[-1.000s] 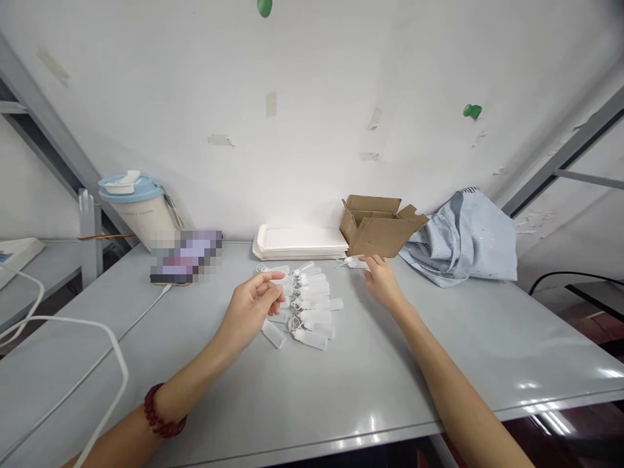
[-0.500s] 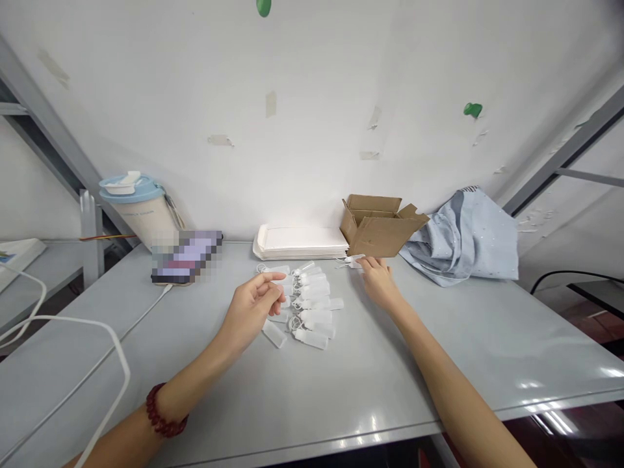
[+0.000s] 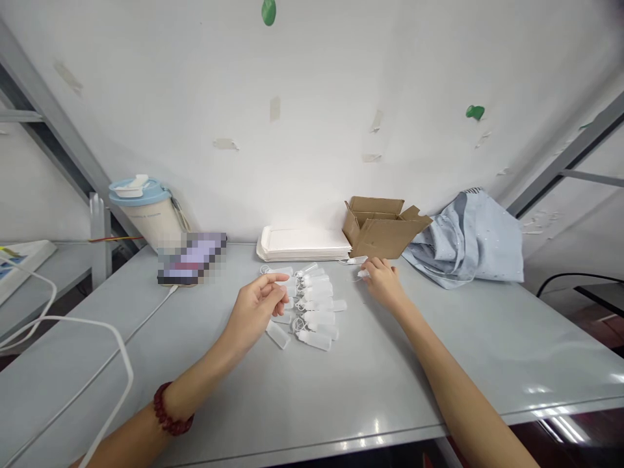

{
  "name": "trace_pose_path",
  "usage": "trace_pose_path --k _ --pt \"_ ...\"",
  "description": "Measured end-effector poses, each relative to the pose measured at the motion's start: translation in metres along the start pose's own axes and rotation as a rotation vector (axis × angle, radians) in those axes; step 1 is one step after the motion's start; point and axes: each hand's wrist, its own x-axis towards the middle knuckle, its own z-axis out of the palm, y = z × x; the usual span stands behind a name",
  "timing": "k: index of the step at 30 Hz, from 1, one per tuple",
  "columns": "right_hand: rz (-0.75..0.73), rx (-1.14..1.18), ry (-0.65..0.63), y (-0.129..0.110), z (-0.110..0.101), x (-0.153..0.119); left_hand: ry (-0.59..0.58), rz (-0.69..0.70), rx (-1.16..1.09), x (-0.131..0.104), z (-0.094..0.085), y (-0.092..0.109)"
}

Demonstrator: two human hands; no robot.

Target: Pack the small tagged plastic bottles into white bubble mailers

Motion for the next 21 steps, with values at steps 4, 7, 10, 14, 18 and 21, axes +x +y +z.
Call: trace_pose_path --k 4,7,10,14,18,21 --pt "-0.004 0.04 -0.005 0.001 0.001 0.001 0.009 0.004 -0.005 -0.001 -0.001 0.001" --pt "0.0 0.065 -0.006 0.003 0.003 0.001 0.011 0.005 -0.004 -0.001 -0.001 0.001" --pt "-0.002 0.1 0.008 0.002 0.002 0.001 0.013 0.005 0.005 -0.002 0.0 0.002" --pt "-0.038 0.18 0.064 -0.006 -0.006 -0.001 0.013 0.014 0.018 -0.001 -0.001 0.002" --pt "-0.117 0.286 0.152 -0.025 -0.024 -0.009 0.005 0.036 0.039 -0.001 0.0 0.0" --pt "-0.238 0.46 0.281 -0.042 -0.039 -0.02 -0.025 0.044 0.051 -0.001 0.001 -0.002"
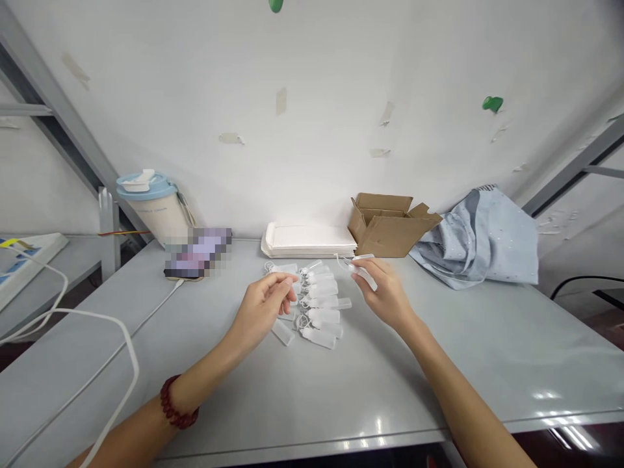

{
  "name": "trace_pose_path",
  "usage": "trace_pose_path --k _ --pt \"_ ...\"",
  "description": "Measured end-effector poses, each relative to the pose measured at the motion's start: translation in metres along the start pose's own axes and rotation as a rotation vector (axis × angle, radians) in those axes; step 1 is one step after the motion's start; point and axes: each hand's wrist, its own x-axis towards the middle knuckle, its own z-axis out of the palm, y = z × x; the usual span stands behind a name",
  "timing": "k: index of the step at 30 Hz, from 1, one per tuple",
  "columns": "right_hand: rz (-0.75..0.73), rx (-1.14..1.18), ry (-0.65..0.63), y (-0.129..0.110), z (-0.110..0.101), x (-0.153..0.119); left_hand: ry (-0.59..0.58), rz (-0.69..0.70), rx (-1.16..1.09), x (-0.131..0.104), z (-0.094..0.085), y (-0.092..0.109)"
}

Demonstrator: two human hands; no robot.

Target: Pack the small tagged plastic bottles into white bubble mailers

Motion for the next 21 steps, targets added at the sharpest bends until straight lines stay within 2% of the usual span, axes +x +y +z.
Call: trace_pose_path --k 1,3,9,21 --pt "-0.056 0.09 0.062 -0.008 -0.002 -0.001 -0.012 -0.001 0.004 0.0 0.001 0.0" --pt "-0.109 0.216 0.091 -0.021 -0.004 -0.003 -0.028 0.001 0.016 -0.001 0.002 -0.001" --pt "-0.201 0.423 -0.039 -0.042 -0.001 -0.01 -0.054 0.018 0.037 -0.003 0.005 0.0" --pt "-0.227 0.524 -0.081 -0.055 0.0 -0.013 -0.094 0.022 0.069 -0.004 0.003 0.003"
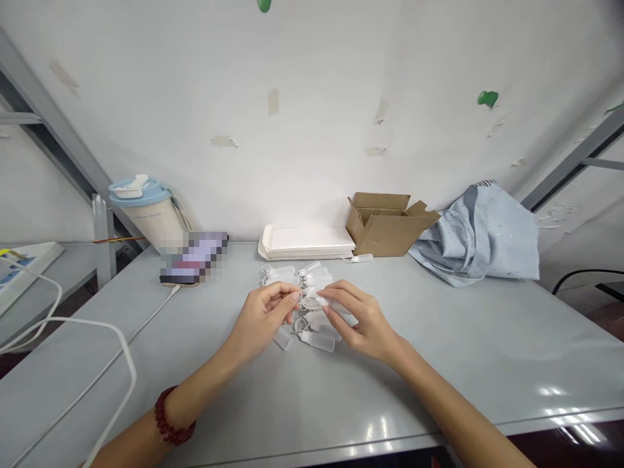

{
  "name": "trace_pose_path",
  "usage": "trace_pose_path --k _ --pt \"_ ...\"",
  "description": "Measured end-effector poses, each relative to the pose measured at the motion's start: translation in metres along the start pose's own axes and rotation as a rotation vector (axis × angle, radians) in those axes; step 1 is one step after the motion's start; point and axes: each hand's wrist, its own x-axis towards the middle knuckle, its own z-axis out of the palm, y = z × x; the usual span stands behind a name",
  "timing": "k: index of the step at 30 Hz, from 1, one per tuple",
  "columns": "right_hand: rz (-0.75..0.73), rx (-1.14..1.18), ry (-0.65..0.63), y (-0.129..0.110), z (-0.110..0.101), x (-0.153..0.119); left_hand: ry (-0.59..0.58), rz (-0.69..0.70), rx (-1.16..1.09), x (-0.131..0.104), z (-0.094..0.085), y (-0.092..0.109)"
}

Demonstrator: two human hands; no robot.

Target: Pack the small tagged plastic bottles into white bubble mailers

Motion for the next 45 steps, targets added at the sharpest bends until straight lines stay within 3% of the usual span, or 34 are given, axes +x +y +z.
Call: trace_pose_path --k 16,45 --pt "-0.064 -0.055 0.058 -0.0025 0.0019 0.0002 -0.042 0.014 -0.022 -0.0064 0.0026 0.0039" --pt "-0.091 -0.09 0.047 -0.0039 0.0033 -0.0017 -0.061 0.01 -0.016 -0.0074 0.0027 0.0034"
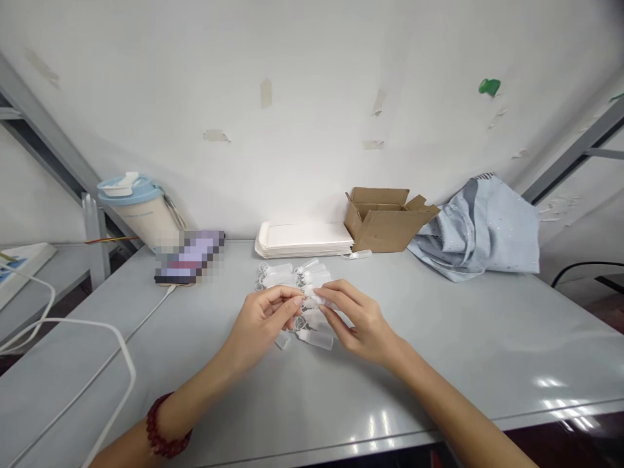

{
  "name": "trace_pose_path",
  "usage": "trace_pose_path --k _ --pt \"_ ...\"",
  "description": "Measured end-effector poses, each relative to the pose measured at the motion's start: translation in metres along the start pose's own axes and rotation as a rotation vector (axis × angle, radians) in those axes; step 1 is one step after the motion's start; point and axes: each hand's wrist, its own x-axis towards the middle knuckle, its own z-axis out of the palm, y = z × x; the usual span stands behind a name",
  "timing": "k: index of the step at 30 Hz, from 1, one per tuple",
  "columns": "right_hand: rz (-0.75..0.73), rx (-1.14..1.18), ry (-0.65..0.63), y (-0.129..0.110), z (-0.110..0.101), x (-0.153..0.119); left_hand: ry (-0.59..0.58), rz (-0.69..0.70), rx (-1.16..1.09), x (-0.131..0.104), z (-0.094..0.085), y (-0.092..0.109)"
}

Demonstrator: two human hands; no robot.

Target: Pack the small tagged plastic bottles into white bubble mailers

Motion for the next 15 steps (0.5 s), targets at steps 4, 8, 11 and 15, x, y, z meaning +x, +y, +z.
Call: trace_pose_path --k 4,8,11,15 --pt "-0.001 -0.002 0.005 0.0003 0.0004 -0.0005 0.007 0.002 -0.008 0.0 0.0 -0.0016" --pt "-0.002 -0.005 -0.007 0.0004 0.0015 -0.0007 0.003 -0.012 -0.015 0.0016 0.0001 -0.0023" --pt "0.0 0.001 -0.011 0.0006 0.0024 -0.0009 0.0 -0.009 -0.003 0.0023 0.0 -0.002" --pt "0.004 -0.006 -0.019 0.0007 0.0044 -0.0019 0.0 0.014 0.043 0.0017 -0.0005 -0.0011"
